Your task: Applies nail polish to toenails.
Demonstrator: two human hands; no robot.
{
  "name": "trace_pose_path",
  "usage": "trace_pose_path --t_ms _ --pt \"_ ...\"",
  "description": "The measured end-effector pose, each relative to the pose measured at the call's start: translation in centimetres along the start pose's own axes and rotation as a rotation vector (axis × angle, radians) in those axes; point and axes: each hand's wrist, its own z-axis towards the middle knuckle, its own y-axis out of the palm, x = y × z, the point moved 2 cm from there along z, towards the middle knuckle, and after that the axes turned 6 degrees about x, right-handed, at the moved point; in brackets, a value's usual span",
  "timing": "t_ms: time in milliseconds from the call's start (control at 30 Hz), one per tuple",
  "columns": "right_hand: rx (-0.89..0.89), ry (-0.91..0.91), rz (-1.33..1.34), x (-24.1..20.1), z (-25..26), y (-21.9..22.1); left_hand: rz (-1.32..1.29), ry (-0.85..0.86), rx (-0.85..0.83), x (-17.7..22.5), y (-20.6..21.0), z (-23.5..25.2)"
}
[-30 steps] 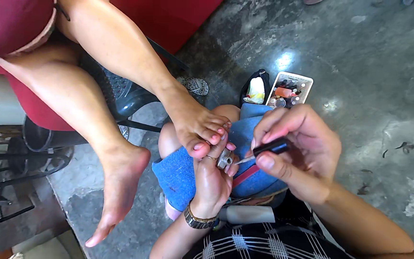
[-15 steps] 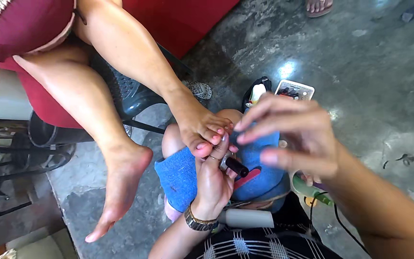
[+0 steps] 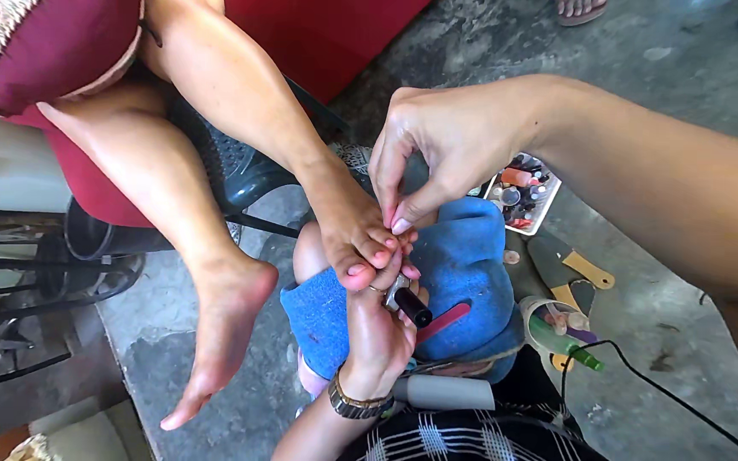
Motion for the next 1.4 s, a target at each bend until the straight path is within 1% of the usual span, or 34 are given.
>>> trace_pose_path --t_ms 167,267,500,733,933,1167,1267,1333,1400 --pt "-0.020 0.034 -0.128 -1.2 0.6 -0.1 -0.011 -0.017 0.008 0.0 0.0 0.0" --pt "-0.030 0.056 -0.148 -1.5 0.7 -0.1 -0.026 -0.028 -0.003 0.0 -0.1 0.0" --pt "-0.018 0.066 -0.131 -1.4 0.3 0.0 -0.050 -0.045 -0.009 0.1 -0.1 0.0" --pt "0.037 0.047 -0.087 -0.8 -0.4 0.4 -0.057 -0.046 -0.005 0.0 -0.2 -0.1" --pt "0.067 0.085 -0.003 -0.4 -1.0 0.7 -0.085 -0.051 -0.028 0.1 -0.2 -0.1" --pt "0.080 0.172 0.040 -0.3 -1.4 1.0 -0.081 -0.045 -0.013 -0.1 -0.2 -0.1" --pt "0.172 0.154 0.222 0.1 -2.0 1.1 -0.076 -0.037 -0.026 -0.1 -0.2 -0.1" --pt "0.309 0.106 0.357 0.2 -2.6 1.4 -0.082 -0.036 -0.036 -0.1 -0.2 -0.1" --pt "0.455 0.066 0.408 0.0 -2.9 1.8 -0.085 -0.035 -0.036 -0.1 -0.2 0.0"
